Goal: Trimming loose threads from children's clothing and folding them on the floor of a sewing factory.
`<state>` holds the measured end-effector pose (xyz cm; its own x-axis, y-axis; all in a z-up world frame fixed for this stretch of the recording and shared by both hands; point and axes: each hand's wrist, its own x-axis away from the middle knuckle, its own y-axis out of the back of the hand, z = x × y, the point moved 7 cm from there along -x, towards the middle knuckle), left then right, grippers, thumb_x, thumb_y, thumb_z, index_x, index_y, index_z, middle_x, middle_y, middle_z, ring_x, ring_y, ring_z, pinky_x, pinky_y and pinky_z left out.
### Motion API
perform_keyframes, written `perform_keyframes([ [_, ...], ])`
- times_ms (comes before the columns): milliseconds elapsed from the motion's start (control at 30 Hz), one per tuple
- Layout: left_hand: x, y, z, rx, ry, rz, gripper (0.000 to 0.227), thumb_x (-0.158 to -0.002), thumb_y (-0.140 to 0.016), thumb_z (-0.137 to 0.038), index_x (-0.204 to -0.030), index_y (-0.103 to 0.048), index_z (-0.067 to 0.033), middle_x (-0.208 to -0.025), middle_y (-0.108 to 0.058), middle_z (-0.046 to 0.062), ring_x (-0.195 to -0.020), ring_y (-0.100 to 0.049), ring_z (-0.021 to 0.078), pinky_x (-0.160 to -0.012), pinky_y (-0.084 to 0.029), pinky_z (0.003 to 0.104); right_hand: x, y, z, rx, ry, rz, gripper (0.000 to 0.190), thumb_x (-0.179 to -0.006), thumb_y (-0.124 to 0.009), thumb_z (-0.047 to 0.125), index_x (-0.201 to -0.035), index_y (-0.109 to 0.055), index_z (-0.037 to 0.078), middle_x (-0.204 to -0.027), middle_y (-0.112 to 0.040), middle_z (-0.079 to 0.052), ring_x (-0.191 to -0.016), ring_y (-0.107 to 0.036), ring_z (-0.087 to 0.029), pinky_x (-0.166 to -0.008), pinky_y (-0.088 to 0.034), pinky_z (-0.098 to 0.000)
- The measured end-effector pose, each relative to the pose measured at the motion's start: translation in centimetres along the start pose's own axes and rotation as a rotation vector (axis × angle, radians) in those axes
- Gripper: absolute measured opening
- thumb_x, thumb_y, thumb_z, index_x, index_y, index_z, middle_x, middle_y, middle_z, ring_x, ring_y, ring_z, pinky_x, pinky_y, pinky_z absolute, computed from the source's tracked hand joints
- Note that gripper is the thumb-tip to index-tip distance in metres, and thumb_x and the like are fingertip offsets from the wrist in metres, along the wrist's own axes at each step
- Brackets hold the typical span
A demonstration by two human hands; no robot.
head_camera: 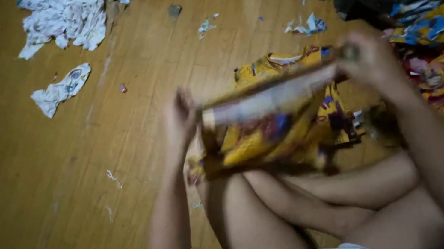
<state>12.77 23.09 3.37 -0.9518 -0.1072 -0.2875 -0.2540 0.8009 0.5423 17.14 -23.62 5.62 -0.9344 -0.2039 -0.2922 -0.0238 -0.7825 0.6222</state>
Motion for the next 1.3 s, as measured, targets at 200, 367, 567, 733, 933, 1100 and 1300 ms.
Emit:
perform_keyframes([
  [200, -6.2, -0.2, -17.4, -0.458, -0.175, -0.190, 0.037, -0.089, -0.071, -0.006, -0.122, -0.058, -0.0167, -0.112, -0.060, 0.008, -0.070, -0.068, 0.0370, -0.060, -0.051, 0.051, -1.5, 9.2, 3.1, 0.808, 0.134, -0.421, 0.043, -0.089, -0.086, 0.010, -0.130, -0.076, 0.010, -0.093, -0.078, -0.007, -0.068, -0.071, -0.025, -0.060, -0.055, -0.0389],
  [367, -3.3, -3.3, -16.6, -0.199, 0.011, -0.033, 0.043, -0.081, -0.066, -0.027, -0.120, -0.060, -0.0101, -0.109, -0.063, 0.016, -0.082, -0.068, 0.0263, -0.068, -0.054, 0.038, 2.7, 7.2, 3.5, 0.553, -0.032, -0.167, 0.054, -0.082, -0.067, 0.007, -0.135, -0.075, 0.010, -0.107, -0.078, -0.017, -0.076, -0.068, -0.036, -0.066, -0.054, -0.0439],
  [567, 5.2, -13.8, -6.6, -0.315, 0.180, 0.636, 0.034, -0.095, -0.053, -0.028, -0.128, -0.056, -0.0209, -0.122, -0.058, 0.012, -0.103, -0.066, 0.0326, -0.082, -0.055, 0.044, 9.8, -4.8, -5.0, 0.672, -0.550, 0.767, 0.052, -0.084, -0.067, 0.065, -0.113, -0.076, 0.022, -0.105, -0.079, -0.007, -0.096, -0.072, -0.029, -0.083, -0.055, -0.0421],
  [733, 9.0, -17.5, -2.3, -0.760, 0.025, 1.029, 0.076, -0.090, -0.072, -0.051, -0.154, -0.038, -0.0292, -0.163, -0.024, 0.017, -0.143, -0.040, 0.0446, -0.107, -0.042, 0.062, 13.4, -9.2, -11.1, 0.464, -0.456, 1.044, 0.082, -0.073, -0.089, 0.052, -0.139, -0.066, 0.010, -0.123, -0.075, -0.022, -0.122, -0.067, -0.043, -0.105, -0.054, -0.0519],
  [933, 8.5, -18.6, -4.9, -0.690, 0.039, 0.964, 0.061, -0.094, -0.067, -0.045, -0.149, -0.049, -0.0248, -0.160, -0.033, 0.018, -0.140, -0.045, 0.0442, -0.104, -0.044, 0.061, 12.7, -7.2, -27.0, 0.786, -0.659, 0.794, 0.042, -0.085, -0.067, 0.041, -0.107, -0.084, 0.010, -0.109, -0.083, -0.013, -0.114, -0.074, -0.034, -0.095, -0.059, -0.0493],
  [1100, 9.9, -20.5, -8.9, -0.382, -0.001, 1.021, 0.061, -0.094, -0.068, -0.044, -0.145, -0.055, -0.0156, -0.150, -0.046, 0.024, -0.135, -0.051, 0.0494, -0.103, -0.047, 0.064, 12.2, -6.0, -25.9, 0.830, -0.627, 0.772, 0.036, -0.089, -0.061, 0.033, -0.101, -0.086, 0.011, -0.103, -0.084, -0.010, -0.109, -0.076, -0.032, -0.092, -0.058, -0.0477],
  [1300, 9.4, -20.1, -12.3, -0.101, -0.112, 0.890, 0.053, -0.095, -0.069, -0.036, -0.136, -0.061, -0.0034, -0.131, -0.061, 0.029, -0.125, -0.059, 0.0499, -0.104, -0.050, 0.055, 12.0, -5.0, -23.1, 0.763, -0.513, 0.852, 0.039, -0.082, -0.070, 0.029, -0.111, -0.084, 0.007, -0.111, -0.082, -0.016, -0.116, -0.072, -0.040, -0.100, -0.052, -0.0533],
])
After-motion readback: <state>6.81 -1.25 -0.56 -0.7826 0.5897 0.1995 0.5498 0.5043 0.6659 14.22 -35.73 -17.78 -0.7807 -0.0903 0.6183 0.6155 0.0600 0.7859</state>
